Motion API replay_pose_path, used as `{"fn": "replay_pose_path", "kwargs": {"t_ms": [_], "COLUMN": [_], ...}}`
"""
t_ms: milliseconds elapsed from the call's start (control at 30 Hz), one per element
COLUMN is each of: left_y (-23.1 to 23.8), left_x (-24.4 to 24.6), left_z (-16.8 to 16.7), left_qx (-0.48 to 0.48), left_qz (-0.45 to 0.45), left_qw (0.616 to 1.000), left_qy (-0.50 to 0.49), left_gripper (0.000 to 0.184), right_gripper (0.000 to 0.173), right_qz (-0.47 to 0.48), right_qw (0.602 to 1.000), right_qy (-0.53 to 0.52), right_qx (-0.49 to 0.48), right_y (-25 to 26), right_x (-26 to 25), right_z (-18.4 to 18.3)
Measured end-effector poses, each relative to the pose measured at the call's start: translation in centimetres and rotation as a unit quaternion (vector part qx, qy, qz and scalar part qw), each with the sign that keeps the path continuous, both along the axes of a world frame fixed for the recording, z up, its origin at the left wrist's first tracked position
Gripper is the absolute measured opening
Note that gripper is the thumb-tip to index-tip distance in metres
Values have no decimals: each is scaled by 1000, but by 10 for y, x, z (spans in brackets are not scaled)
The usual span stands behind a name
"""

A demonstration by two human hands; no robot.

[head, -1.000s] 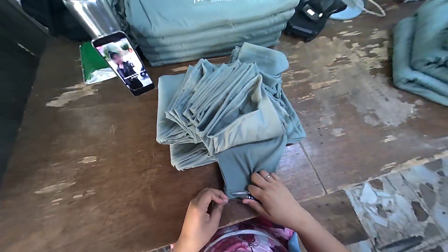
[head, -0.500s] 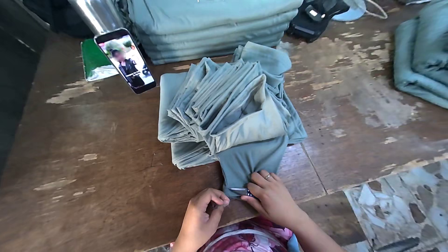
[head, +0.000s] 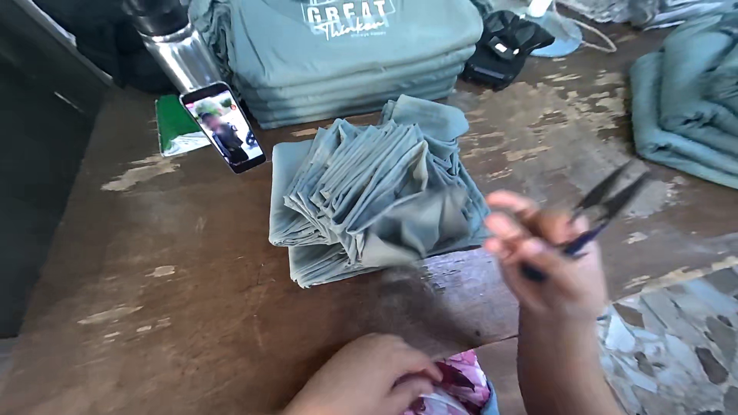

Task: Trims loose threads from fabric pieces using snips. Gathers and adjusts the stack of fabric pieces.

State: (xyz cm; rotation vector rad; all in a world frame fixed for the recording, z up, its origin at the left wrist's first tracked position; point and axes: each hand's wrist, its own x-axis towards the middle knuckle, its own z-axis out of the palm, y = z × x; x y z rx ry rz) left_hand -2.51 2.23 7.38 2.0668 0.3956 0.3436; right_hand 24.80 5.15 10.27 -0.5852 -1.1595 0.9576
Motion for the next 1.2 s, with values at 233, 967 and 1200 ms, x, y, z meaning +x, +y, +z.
{"fn": "replay_pose_path", "kwargs": {"t_ms": [233, 967, 1200], "left_y": [90, 171, 54], "left_x": [64, 0, 73], "left_z": [13, 32, -27], "left_qx": [351, -63, -116], "left_qz": [215, 461, 503], "left_qw": [895, 885, 781], "left_qy": [172, -5, -351], "left_gripper": [48, 87, 58], "right_gripper": [14, 22, 33], "right_qz": [-205, -97, 87], "right_qw": [974, 971, 992], "right_qy": [-22, 100, -48], "right_qx": [-94, -193, 77], "right_y": [21, 62, 43], "right_x": [44, -8, -36], "right_z": [-22, 26, 129]}}
